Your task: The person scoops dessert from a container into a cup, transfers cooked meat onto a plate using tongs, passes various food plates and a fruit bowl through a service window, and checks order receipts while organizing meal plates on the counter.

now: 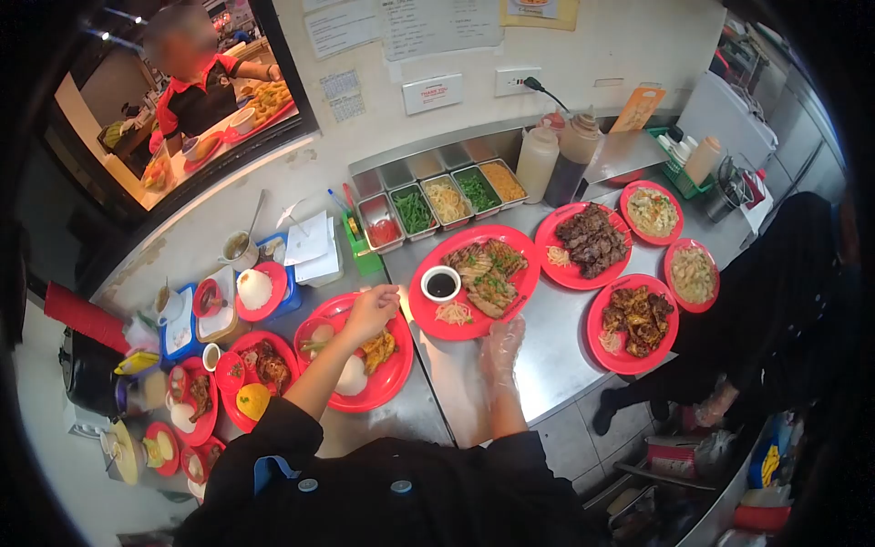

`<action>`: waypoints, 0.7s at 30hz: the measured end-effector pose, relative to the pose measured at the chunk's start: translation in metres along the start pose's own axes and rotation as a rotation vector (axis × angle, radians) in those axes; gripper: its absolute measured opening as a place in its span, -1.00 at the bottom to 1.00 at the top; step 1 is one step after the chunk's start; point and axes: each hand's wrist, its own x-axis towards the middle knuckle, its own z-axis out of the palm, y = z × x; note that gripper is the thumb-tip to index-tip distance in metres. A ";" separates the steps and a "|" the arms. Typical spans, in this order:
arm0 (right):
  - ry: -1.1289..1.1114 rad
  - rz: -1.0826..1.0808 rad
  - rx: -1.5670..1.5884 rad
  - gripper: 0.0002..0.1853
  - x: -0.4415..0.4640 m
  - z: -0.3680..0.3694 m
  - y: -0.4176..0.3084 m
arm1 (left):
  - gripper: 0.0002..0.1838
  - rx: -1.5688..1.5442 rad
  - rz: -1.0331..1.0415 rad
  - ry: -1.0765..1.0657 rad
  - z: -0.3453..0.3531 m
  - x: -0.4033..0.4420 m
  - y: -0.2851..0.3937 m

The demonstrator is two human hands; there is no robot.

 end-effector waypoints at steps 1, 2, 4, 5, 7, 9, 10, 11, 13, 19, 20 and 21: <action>0.003 -0.002 0.003 -0.59 -0.005 -0.003 -0.007 | -0.64 -0.034 -0.010 0.002 0.002 0.001 -0.008; -0.002 0.039 -0.007 -0.57 -0.011 -0.009 -0.014 | -0.62 -0.069 -0.022 0.004 0.004 0.001 -0.016; 0.025 0.083 -0.001 -0.54 -0.024 -0.019 -0.025 | -0.59 -0.123 -0.049 -0.029 0.010 -0.007 -0.026; 0.018 0.090 -0.004 -0.54 -0.025 -0.034 -0.028 | -0.57 -0.179 -0.075 -0.052 0.010 -0.011 -0.031; -0.163 0.055 -0.205 -0.52 -0.021 -0.061 -0.034 | -0.54 -0.425 -0.278 -0.184 0.002 -0.038 0.008; -0.216 0.061 -0.250 -0.50 -0.046 -0.031 -0.073 | -0.51 -0.652 -0.325 -0.172 -0.002 -0.073 0.035; -0.280 0.033 -0.290 -0.47 -0.054 -0.018 -0.087 | -0.53 -0.747 -0.316 -0.196 -0.001 -0.083 0.022; -0.353 -0.005 -0.351 -0.49 -0.050 -0.027 -0.087 | -0.56 -0.759 -0.263 -0.210 -0.006 -0.095 0.033; -0.380 -0.023 -0.316 -0.50 -0.071 -0.004 -0.102 | -0.53 -0.898 -0.207 -0.139 -0.017 -0.126 0.053; -0.692 0.112 -0.336 -0.58 -0.088 0.088 -0.103 | -0.47 -0.896 -0.116 0.149 -0.062 -0.188 0.076; -0.736 0.129 -0.339 -0.59 -0.093 0.101 -0.105 | -0.48 -0.946 -0.086 0.211 -0.069 -0.195 0.079; -0.774 0.148 -0.340 -0.60 -0.098 0.113 -0.107 | -0.48 -0.948 -0.078 0.223 -0.079 -0.204 0.085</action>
